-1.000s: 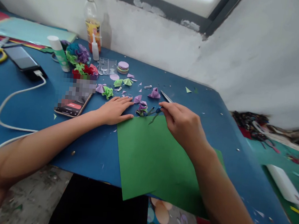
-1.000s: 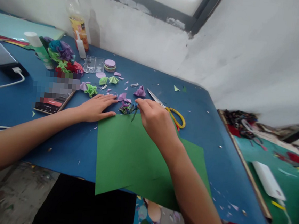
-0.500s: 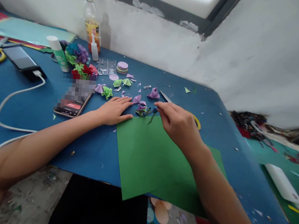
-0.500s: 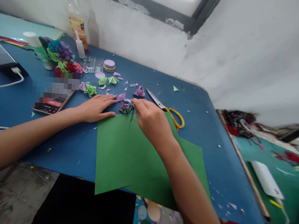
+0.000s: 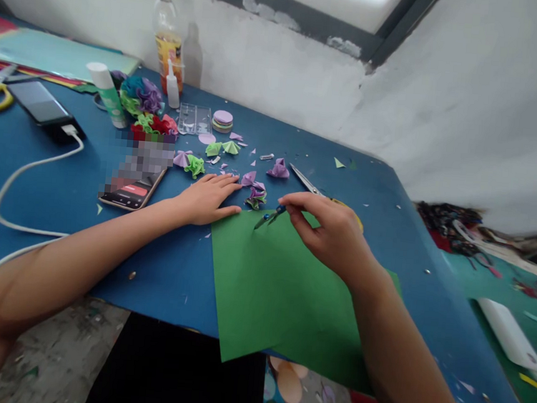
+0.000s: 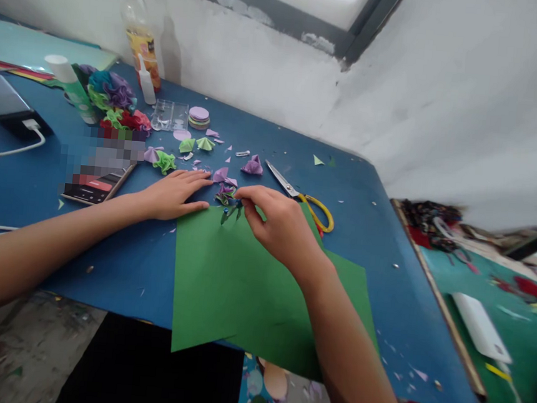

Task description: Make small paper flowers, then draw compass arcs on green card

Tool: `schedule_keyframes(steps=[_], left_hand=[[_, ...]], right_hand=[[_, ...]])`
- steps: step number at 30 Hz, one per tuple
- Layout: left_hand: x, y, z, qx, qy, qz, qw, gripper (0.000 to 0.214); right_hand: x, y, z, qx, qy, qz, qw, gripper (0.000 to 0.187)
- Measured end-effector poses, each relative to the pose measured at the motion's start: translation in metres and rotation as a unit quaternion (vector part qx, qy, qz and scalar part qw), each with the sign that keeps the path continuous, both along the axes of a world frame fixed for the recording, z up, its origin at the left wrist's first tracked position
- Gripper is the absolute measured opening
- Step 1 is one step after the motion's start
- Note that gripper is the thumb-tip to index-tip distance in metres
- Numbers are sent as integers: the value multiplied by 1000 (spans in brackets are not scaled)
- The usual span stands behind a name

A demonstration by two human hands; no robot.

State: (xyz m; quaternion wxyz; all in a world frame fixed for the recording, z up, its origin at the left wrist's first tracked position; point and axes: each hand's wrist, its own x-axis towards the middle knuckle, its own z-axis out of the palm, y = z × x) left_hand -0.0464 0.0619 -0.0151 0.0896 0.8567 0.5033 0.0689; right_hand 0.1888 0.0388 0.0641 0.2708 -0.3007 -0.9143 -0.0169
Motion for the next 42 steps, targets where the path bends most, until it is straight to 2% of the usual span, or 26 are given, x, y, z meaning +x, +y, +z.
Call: schedule_keyframes(steps=[12,20,26,42], left_hand=[[0,0,1,-3,-2,1,1000,62],[0,0,2,-7,2,0,1000,62],[0,0,1,-4,-4,-1,1000,62],[0,-1,3,-6,0,2,1000,62]], right_hand=[[1,0,0,-7,4,-2,1000,15],[2,2,-1,-35,15,-9,999,16],[3,2,-2,-33,18,-42,998,17],[2,1,-2,-19,11,-36,999,18]])
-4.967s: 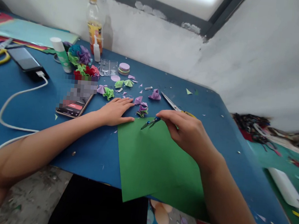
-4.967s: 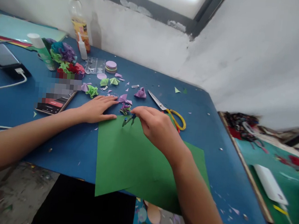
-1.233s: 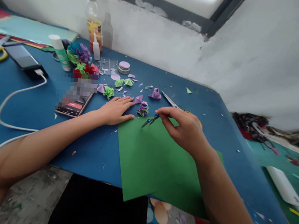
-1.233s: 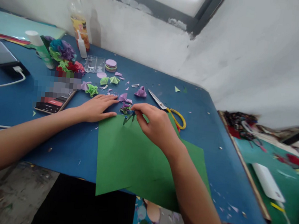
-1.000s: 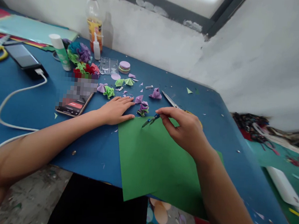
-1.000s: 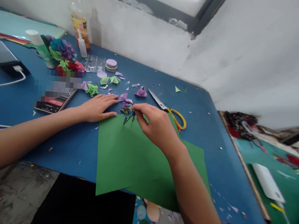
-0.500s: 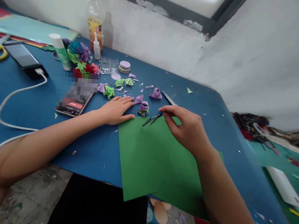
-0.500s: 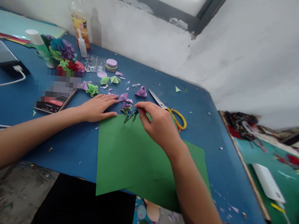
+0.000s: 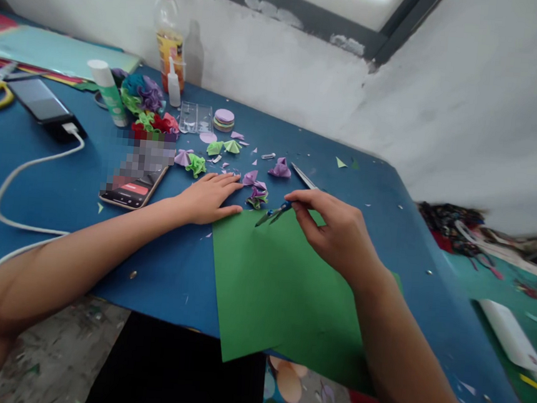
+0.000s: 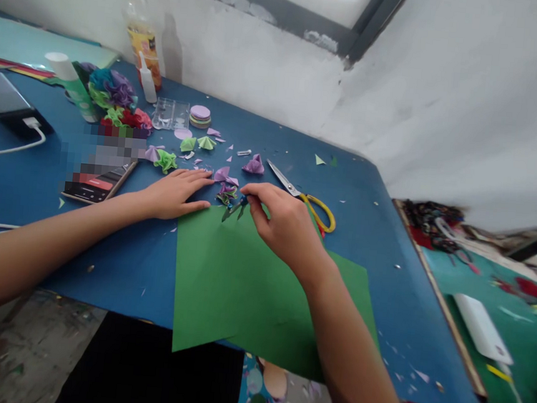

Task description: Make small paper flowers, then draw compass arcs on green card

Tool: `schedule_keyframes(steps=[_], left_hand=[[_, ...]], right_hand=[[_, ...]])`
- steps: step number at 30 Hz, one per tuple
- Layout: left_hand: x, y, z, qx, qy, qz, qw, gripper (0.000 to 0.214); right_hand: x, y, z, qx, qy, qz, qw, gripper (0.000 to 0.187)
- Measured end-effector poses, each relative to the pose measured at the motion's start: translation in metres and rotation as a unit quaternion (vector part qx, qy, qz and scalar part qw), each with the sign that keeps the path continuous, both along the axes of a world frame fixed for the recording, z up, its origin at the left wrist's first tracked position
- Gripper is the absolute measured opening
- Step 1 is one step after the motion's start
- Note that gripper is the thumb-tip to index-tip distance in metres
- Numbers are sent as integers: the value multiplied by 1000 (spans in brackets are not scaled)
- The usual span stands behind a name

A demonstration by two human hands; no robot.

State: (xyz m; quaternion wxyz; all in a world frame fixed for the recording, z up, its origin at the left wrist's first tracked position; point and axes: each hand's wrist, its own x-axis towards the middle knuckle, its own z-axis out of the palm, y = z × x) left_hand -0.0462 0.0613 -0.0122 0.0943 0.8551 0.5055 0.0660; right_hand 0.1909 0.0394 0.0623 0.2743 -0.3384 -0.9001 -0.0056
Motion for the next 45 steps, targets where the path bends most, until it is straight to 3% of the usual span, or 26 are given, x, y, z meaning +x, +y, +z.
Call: schedule_keyframes(steps=[45], left_hand=[[-1,1,-2,6,-3,-3,1000,62]], right_hand=[[-3,-4,0,23,-23,14,999,18]])
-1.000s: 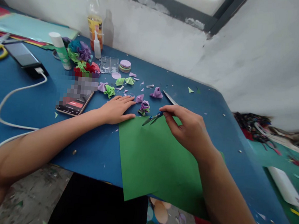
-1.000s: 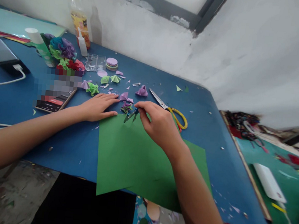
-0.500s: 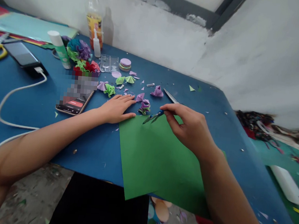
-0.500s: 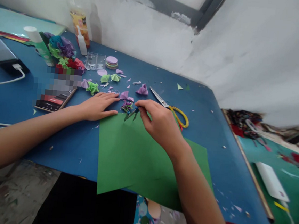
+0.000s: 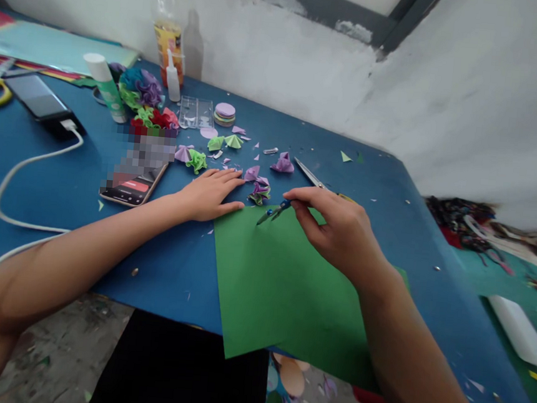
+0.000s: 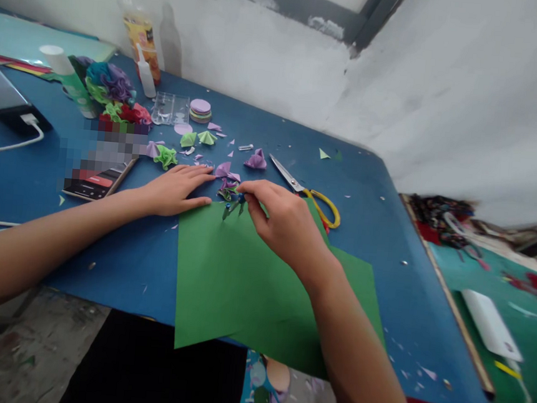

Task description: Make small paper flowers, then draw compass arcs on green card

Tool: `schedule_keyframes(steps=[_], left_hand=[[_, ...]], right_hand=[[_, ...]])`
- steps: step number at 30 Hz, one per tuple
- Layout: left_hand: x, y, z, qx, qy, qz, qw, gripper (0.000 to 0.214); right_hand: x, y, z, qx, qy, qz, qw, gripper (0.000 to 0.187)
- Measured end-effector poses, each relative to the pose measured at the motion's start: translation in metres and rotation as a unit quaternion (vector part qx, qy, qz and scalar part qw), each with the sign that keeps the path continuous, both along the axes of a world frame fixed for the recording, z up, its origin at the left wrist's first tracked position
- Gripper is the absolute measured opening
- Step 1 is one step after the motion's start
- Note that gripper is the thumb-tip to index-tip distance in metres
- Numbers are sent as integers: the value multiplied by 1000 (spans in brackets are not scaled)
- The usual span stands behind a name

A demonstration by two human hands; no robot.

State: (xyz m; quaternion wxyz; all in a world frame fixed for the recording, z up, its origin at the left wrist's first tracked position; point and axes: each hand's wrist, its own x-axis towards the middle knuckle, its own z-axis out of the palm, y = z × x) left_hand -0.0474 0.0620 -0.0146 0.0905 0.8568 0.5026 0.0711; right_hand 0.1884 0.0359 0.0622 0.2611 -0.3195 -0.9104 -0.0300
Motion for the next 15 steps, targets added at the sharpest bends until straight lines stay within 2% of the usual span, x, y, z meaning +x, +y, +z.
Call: schedule_keyframes(steps=[11,15], left_hand=[[0,0,-1,1,-3,-2,1000,62],[0,0,-1,0,-4,-4,1000,62]], right_hand=[[1,1,-1,21,3,11,1000,18],[2,3,-1,30,20,-18,999,17]])
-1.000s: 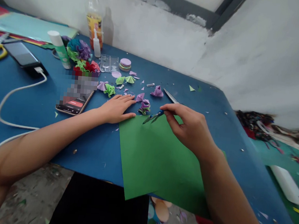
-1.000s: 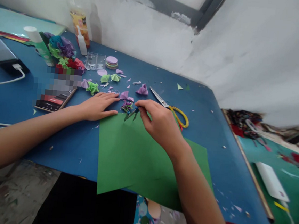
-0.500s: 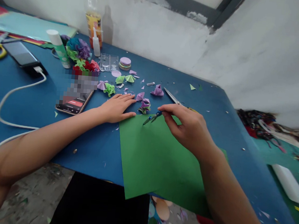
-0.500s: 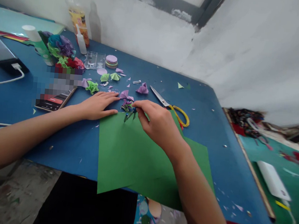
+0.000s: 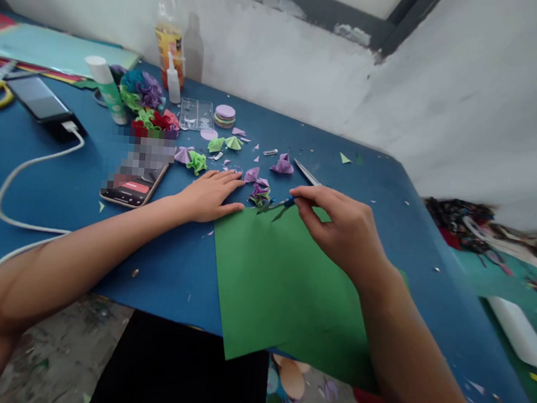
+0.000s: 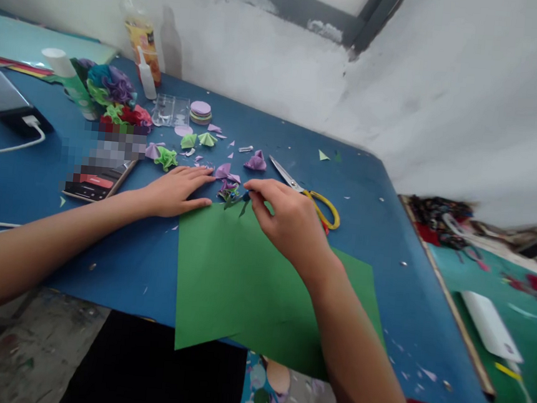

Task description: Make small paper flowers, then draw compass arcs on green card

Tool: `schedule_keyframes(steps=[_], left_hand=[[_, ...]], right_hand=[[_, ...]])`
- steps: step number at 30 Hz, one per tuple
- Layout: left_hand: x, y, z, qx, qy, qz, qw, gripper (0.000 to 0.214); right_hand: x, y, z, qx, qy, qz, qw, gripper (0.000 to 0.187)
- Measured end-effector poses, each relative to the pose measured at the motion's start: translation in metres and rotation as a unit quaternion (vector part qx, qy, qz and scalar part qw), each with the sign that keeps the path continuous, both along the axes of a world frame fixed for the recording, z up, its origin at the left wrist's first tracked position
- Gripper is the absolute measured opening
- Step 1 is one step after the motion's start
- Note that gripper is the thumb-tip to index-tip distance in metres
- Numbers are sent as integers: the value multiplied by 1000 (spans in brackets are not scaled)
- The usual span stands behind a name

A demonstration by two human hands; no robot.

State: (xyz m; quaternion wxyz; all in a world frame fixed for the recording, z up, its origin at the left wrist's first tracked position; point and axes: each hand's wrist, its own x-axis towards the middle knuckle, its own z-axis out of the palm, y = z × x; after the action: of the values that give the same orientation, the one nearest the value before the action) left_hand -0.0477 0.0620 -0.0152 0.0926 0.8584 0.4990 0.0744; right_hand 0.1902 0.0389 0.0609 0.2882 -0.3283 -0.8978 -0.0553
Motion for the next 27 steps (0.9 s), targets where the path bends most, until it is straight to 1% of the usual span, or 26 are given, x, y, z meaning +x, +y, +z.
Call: schedule_keyframes(steps=[3,8,12,22,27], left_hand=[[0,0,0,2,2,0,1000,61],[0,0,0,1,4,1,1000,62],[0,0,1,1,5,1,1000,62],[0,0,0,2,3,0,1000,62],[1,0,1,2,5,1,1000,61]], right_hand=[[0,1,-1,20,6,-28,999,16],[-1,2,-3,29,-2,-68,997,19],[0,4,-5,35,-10,-84,996,20],[-5,7,-11,60,-14,-85,994,23],[-9,7,-12,59,4,-59,996,21]])
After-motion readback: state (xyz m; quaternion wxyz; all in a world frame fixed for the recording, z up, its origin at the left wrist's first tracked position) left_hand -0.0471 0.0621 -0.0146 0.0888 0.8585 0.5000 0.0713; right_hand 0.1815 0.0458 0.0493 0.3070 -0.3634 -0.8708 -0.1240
